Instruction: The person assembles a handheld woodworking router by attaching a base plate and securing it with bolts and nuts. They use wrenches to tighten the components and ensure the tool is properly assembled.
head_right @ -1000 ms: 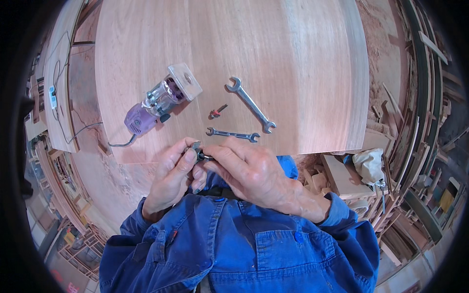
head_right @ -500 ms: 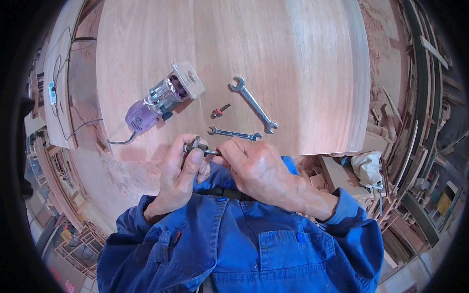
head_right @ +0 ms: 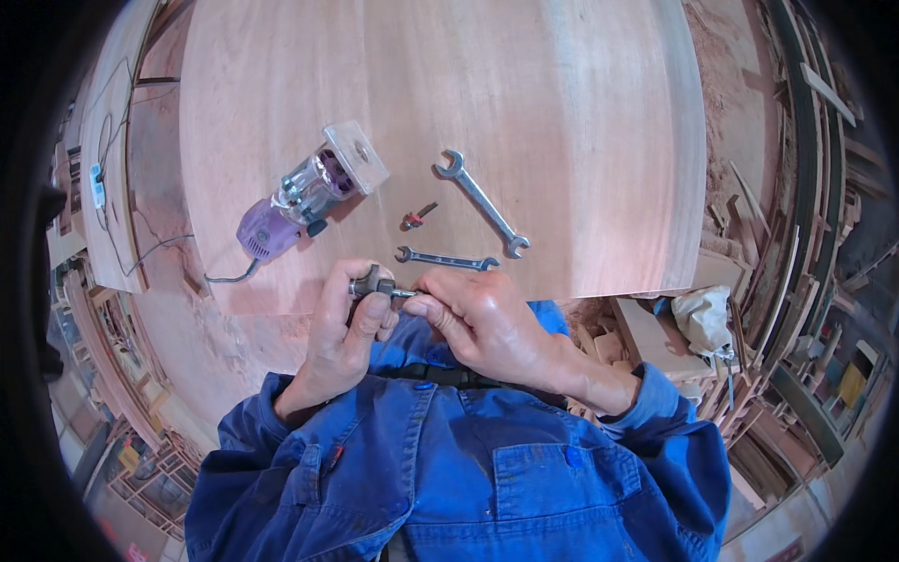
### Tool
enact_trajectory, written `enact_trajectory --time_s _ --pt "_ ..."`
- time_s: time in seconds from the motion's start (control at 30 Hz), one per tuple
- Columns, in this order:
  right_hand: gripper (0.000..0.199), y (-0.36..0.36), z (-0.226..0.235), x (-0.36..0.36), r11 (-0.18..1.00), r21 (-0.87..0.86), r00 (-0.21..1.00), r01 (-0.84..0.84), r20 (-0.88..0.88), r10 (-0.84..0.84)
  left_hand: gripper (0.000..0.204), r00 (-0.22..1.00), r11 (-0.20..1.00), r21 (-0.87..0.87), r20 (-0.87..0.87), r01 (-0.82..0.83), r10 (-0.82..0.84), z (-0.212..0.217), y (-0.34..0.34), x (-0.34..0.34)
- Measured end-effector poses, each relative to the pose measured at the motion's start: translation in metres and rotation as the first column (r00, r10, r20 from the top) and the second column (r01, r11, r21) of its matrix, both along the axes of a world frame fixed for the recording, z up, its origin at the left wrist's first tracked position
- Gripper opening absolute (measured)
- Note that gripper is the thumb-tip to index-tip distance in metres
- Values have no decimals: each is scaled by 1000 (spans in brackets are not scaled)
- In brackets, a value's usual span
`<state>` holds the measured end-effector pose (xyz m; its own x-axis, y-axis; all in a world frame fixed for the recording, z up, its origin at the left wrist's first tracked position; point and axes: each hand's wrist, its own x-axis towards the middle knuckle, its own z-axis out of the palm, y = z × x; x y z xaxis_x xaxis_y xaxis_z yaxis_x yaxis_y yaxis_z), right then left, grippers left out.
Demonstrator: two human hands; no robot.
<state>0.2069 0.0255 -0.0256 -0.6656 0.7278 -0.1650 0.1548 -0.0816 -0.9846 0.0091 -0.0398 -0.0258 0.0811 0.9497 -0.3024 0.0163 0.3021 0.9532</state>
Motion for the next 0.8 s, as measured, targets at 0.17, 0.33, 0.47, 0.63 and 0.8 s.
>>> enact_trajectory --time_s 0.17,0.33,0.47,0.63,0.8 --pt "14 5 10 0 992 122 999 -19 -27 23 23 991 996 -90 128 -19 31 16 6 -1" --pt "22 2 11 -2 991 129 999 26 -22 -23 22 989 993 -109 135 -53 68 21 7 2" --pt "26 0 9 -2 999 4 997 49 -65 -49 23 999 998 -59 45 -20 22 21 9 0" --pt "30 1 8 2 998 -28 996 49 -72 -51 23 975 983 -176 207 -47 83 21 12 1" --pt "38 3 -35 14 919 316 930 237 198 -308 29 780 924 -377 561 -57 277 13 11 -1"
